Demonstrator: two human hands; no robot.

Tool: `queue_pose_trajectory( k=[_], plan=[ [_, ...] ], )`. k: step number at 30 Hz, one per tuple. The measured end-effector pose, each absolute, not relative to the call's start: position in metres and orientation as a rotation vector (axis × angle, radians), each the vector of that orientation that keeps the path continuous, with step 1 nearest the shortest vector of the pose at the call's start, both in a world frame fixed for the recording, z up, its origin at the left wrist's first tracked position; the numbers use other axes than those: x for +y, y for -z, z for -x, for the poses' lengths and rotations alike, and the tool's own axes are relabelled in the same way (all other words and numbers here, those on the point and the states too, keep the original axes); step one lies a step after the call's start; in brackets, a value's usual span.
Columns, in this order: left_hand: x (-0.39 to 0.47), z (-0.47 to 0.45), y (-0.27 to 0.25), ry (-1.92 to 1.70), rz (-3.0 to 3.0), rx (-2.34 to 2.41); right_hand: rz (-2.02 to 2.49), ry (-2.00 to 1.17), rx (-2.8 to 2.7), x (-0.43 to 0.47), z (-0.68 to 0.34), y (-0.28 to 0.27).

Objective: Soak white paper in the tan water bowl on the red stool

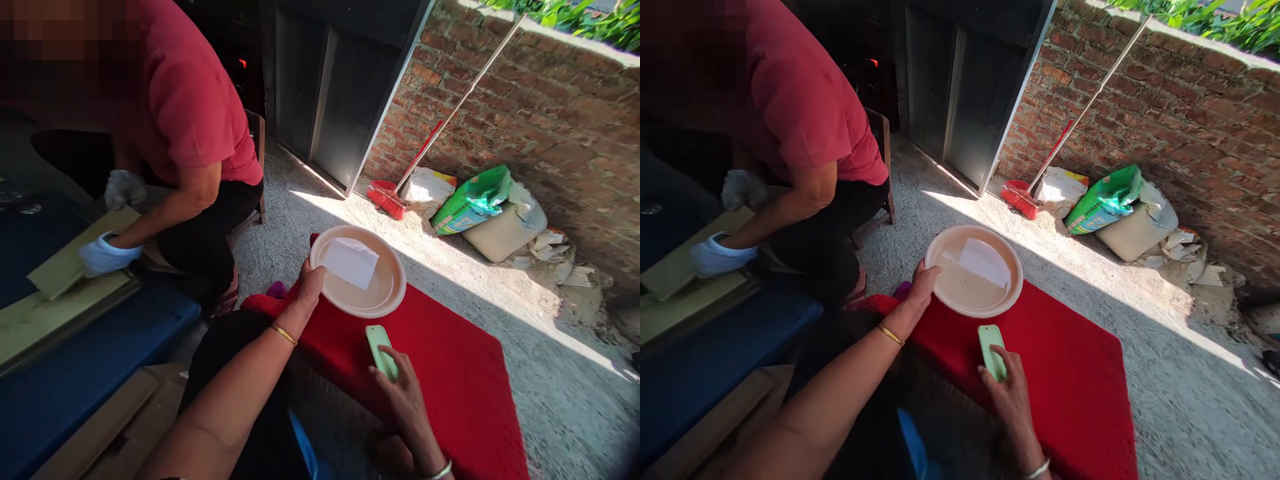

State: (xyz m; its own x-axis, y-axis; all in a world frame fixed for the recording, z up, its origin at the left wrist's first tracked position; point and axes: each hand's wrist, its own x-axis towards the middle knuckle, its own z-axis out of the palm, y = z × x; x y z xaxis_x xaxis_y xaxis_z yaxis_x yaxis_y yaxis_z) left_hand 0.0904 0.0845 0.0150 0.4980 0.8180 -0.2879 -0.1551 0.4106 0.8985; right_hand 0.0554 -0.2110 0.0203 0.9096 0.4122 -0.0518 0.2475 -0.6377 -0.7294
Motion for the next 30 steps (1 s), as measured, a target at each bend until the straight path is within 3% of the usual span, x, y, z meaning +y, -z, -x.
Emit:
queue_pose_trajectory(
  k=[3, 7, 13, 18, 25, 30],
  plan=[
    [0.084, -0.091, -0.017, -0.707, -0.93, 0.823, 2.473, -0.062, -0.11, -0.238, -0.119, -0.027],
    [0.085, -0.091, -0.017, -0.693, -0.933, 0.863, 2.724, -0.103, 0.002, -0.24, -0.17, -0.035],
    [0.084, -0.091, -0.018, -0.697, -0.933, 0.836, 2.83, -0.177, -0.311, -0.185, -0.107, -0.029],
    [0.083, -0.091, -0.02, -0.696, -0.937, 0.865, 2.44, -0.394, -0.628, -0.196, -0.048, -0.026],
    [0.083, -0.093, -0.016, -0.714, -0.945, 0.868, 2.688, -0.006, -0.015, -0.275, -0.118, -0.035],
    [0.084, -0.094, -0.012, -0.72, -0.936, 0.867, 2.691, -0.054, -0.182, -0.237, -0.09, -0.016]
  ],
)
